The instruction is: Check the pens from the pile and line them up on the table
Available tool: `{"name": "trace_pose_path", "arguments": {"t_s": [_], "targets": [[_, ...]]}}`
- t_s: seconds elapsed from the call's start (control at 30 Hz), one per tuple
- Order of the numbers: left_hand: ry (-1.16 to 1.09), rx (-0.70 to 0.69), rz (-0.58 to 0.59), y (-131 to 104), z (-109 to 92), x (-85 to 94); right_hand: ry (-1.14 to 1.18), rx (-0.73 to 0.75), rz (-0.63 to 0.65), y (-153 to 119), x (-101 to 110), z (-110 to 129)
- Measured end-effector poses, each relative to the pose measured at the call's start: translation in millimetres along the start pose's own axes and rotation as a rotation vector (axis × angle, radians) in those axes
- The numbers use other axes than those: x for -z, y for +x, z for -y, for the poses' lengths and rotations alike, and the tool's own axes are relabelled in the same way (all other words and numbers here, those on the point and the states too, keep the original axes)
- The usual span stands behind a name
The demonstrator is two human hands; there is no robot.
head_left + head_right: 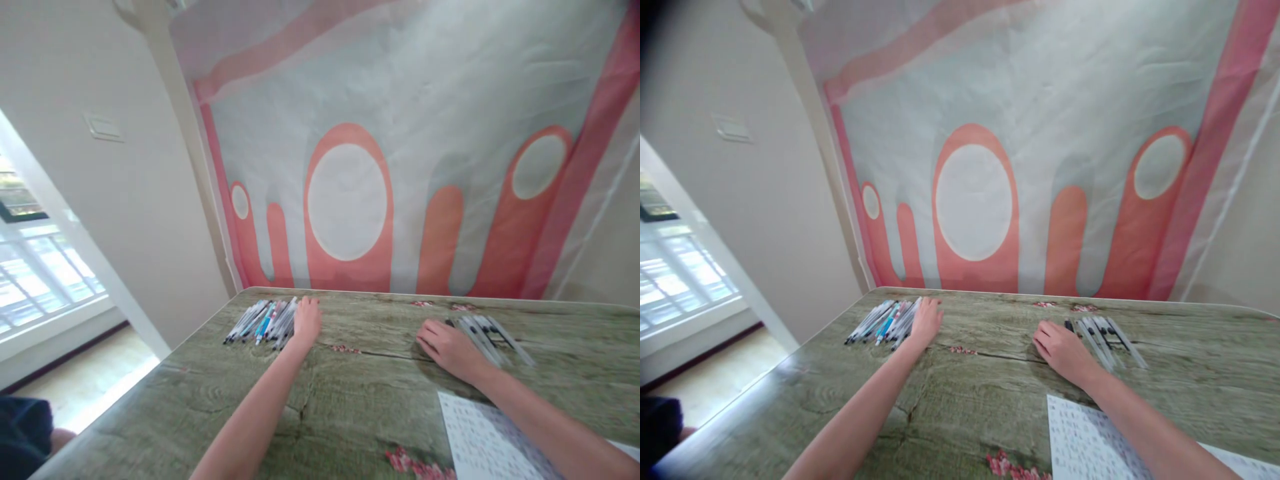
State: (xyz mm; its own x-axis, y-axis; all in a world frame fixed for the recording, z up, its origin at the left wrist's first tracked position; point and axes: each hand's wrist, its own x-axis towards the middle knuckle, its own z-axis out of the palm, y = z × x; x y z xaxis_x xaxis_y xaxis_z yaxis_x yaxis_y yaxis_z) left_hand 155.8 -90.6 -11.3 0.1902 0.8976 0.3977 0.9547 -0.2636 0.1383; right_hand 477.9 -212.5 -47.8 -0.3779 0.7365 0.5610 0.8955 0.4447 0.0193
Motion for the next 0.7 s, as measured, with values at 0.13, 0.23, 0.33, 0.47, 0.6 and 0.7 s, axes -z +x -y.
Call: {"name": "trace_pose_path", "arguments": {"t_s": [0.13, 0.23, 0.33, 0.47, 0.6, 0.7], "targets": [[0.208, 0.088, -0.019, -10.6, 43.3, 13.0, 0.026, 0.030, -0.018, 0.8, -1.4, 3.6], [0.250, 0.123, -0.020, -15.2, 57.6, 11.5, 0.036, 0.043, -0.025, -0.6, -4.2, 3.2], [0.258, 0.114, -0.021, -19.9, 62.6, 6.8, 0.040, 0.061, -0.018, -2.3, -6.2, 2.3], [0.267, 0.122, 0.015, -25.7, 60.5, 3.3, 0.043, 0.077, -0.001, -3.0, -5.8, 2.9], [0.247, 0.127, 0.059, -27.1, 52.1, 4.4, 0.051, 0.078, -0.002, -2.2, -3.8, 4.8], [0.137, 0.054, 0.063, -24.7, 35.7, 7.2, 0.044, 0.065, 0.008, -1.6, -3.0, 5.8]]}}
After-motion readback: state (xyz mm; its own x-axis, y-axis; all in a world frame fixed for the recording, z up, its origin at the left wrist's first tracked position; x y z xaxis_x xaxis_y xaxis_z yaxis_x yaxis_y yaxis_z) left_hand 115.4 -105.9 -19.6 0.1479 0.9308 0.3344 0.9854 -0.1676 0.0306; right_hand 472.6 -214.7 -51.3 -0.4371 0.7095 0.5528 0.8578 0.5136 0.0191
